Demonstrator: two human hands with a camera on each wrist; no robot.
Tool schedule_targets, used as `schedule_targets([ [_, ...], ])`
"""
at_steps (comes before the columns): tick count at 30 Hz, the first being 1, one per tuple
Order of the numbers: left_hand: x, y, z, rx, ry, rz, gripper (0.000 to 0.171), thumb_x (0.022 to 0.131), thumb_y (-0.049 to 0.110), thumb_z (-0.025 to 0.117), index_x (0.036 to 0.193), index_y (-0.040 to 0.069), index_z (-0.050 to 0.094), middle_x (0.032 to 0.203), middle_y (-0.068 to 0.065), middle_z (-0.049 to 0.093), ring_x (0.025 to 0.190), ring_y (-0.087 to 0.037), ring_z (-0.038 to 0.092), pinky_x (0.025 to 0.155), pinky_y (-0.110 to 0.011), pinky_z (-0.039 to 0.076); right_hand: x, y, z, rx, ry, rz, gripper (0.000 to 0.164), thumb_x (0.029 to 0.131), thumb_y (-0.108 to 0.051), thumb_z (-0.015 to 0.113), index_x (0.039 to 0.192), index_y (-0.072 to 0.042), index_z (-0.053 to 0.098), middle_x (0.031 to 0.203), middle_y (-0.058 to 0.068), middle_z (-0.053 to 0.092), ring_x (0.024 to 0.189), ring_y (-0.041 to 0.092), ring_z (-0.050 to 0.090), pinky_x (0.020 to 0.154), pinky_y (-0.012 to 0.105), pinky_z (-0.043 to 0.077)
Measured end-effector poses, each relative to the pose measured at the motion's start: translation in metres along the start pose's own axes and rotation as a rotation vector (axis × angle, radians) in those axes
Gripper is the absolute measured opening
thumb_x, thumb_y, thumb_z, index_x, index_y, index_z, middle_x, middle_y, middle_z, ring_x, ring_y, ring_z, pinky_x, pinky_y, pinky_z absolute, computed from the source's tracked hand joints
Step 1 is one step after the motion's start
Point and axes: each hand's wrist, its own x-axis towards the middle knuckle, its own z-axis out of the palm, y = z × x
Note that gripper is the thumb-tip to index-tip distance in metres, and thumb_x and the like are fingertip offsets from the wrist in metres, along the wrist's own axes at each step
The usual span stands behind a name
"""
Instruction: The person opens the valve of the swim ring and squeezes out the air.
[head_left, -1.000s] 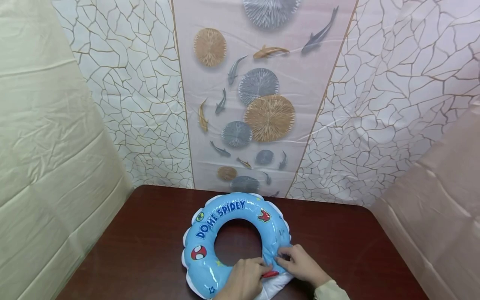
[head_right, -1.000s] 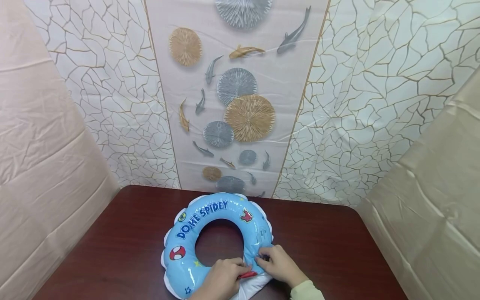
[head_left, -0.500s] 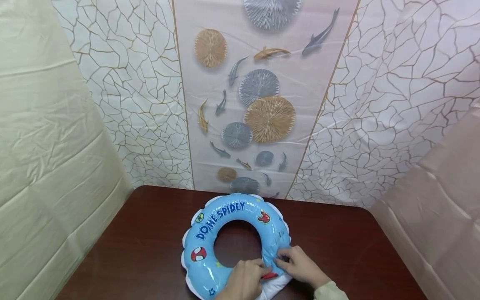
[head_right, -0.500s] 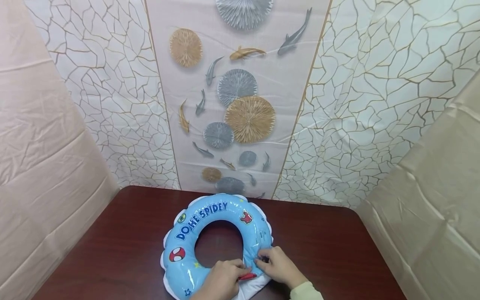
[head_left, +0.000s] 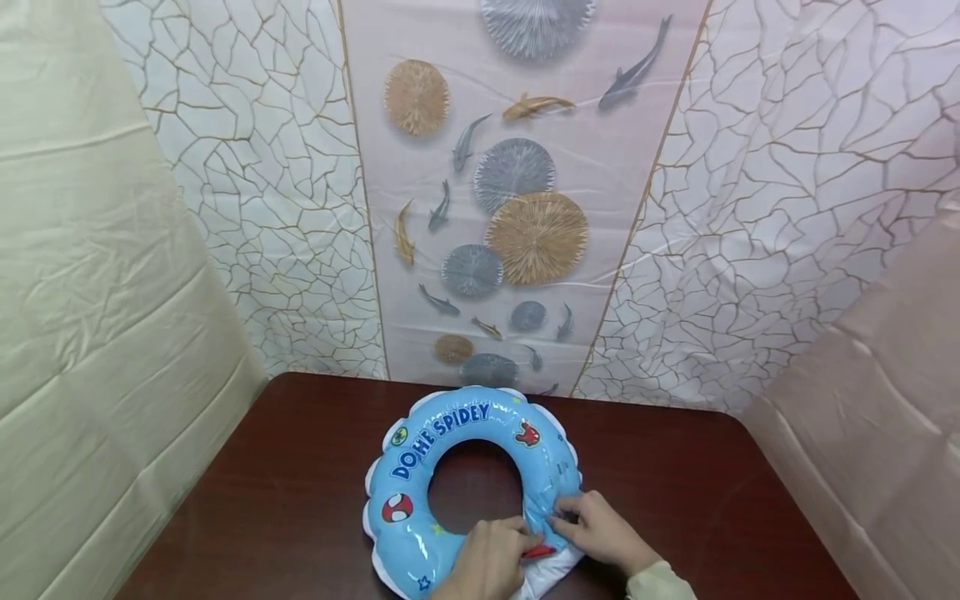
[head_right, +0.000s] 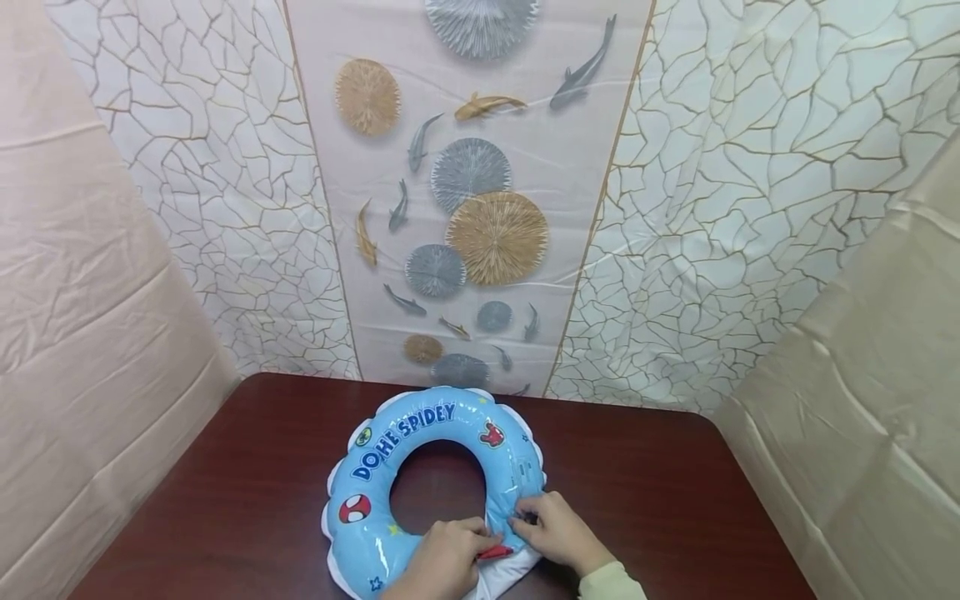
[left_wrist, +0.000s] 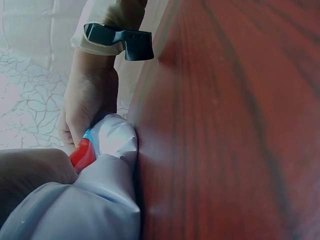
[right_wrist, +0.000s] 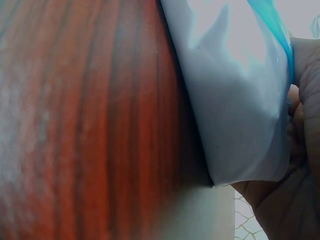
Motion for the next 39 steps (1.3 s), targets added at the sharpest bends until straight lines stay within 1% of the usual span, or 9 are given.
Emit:
schedule_targets([
  [6, -0.0002, -0.0010, 0.0018, -0.001, -0.028, -0.010, 0.053, 0.076, 0.009, 0.073, 0.125, 0.031, 0.073, 0.108, 0.016, 0.068, 0.086, 0.000, 0.063, 0.066, -0.020, 0.052, 0.0002, 0.0025, 0.0020, 0.005, 0.002, 0.009, 0.027, 0.095, -0.019, 0.070, 0.070, -0.022, 0.058, 0.059, -0.017, 0.043, 0.053, -0.004, 0.042, 0.048, 0.020, 0.040],
  [10, -0.0007, -0.0018, 0.0047, 0.006, -0.030, -0.003, 0.053, 0.077, 0.010, 0.074, 0.125, 0.030, 0.073, 0.106, 0.015, 0.068, 0.085, 0.000, 0.062, 0.067, -0.021, 0.052, -0.0001, 0.0034, 0.0038, 0.008, 0.005, 0.017, 0.025, 0.094, -0.017, 0.070, 0.071, -0.022, 0.060, 0.060, -0.018, 0.045, 0.054, -0.004, 0.043, 0.049, 0.020, 0.040],
  [14, -0.0028, -0.0024, 0.0065, 0.019, -0.004, 0.010, 0.053, 0.075, 0.009, 0.074, 0.124, 0.029, 0.073, 0.104, 0.014, 0.068, 0.084, -0.001, 0.063, 0.065, -0.020, 0.051, 0.0007, 0.0029, 0.0045, 0.006, -0.013, 0.009, 0.023, 0.093, -0.016, 0.070, 0.073, -0.022, 0.062, 0.060, -0.018, 0.046, 0.054, -0.004, 0.043, 0.049, 0.019, 0.041],
  [20, -0.0018, -0.0024, 0.0059, 0.023, 0.045, 0.024, 0.052, 0.074, 0.007, 0.073, 0.121, 0.028, 0.075, 0.103, 0.014, 0.069, 0.086, -0.001, 0.064, 0.065, -0.018, 0.051, 0.0013, 0.0014, 0.0018, 0.010, -0.017, 0.023, 0.027, 0.094, -0.017, 0.070, 0.070, -0.022, 0.059, 0.059, -0.017, 0.044, 0.051, -0.004, 0.040, 0.047, 0.019, 0.038],
  [21, -0.0015, -0.0022, 0.0056, 0.021, 0.044, 0.023, 0.051, 0.074, 0.007, 0.073, 0.121, 0.028, 0.075, 0.103, 0.014, 0.069, 0.086, -0.001, 0.064, 0.065, -0.019, 0.051, 0.0011, 0.0014, 0.0013, 0.012, -0.019, 0.027, 0.027, 0.094, -0.017, 0.070, 0.070, -0.022, 0.058, 0.059, -0.017, 0.044, 0.051, -0.004, 0.040, 0.047, 0.019, 0.038],
  [28, 0.0011, 0.0004, 0.0010, 0.009, -0.019, -0.018, 0.051, 0.076, 0.008, 0.074, 0.122, 0.030, 0.074, 0.105, 0.015, 0.068, 0.087, -0.001, 0.064, 0.067, -0.020, 0.052, 0.0011, 0.0028, 0.0006, 0.010, -0.019, 0.022, 0.030, 0.094, -0.018, 0.070, 0.068, -0.022, 0.056, 0.058, -0.017, 0.041, 0.051, -0.005, 0.039, 0.046, 0.018, 0.037],
  [32, 0.0030, 0.0012, 0.0012, 0.003, -0.031, -0.032, 0.051, 0.075, 0.008, 0.075, 0.121, 0.030, 0.074, 0.105, 0.015, 0.068, 0.088, -0.002, 0.065, 0.069, -0.021, 0.052, 0.0011, 0.0037, 0.0009, 0.002, -0.018, 0.023, 0.029, 0.094, -0.018, 0.070, 0.068, -0.023, 0.058, 0.057, -0.018, 0.041, 0.050, -0.005, 0.039, 0.046, 0.018, 0.036],
  [35, 0.0031, 0.0015, 0.0012, -0.003, -0.029, -0.033, 0.049, 0.076, 0.008, 0.075, 0.120, 0.030, 0.075, 0.102, 0.014, 0.068, 0.086, -0.002, 0.064, 0.068, -0.020, 0.052, 0.0018, 0.0044, 0.0013, -0.002, -0.020, 0.029, 0.028, 0.094, -0.018, 0.070, 0.068, -0.023, 0.058, 0.057, -0.018, 0.041, 0.050, -0.005, 0.039, 0.046, 0.018, 0.036],
  [39, 0.0004, 0.0008, 0.0017, 0.003, 0.006, -0.024, 0.048, 0.077, 0.007, 0.074, 0.120, 0.029, 0.076, 0.099, 0.014, 0.068, 0.083, -0.002, 0.064, 0.068, -0.020, 0.051, 0.0033, 0.0043, 0.0017, 0.008, -0.031, 0.042, 0.026, 0.094, -0.017, 0.070, 0.070, -0.022, 0.060, 0.057, -0.017, 0.042, 0.051, -0.004, 0.040, 0.046, 0.019, 0.038],
])
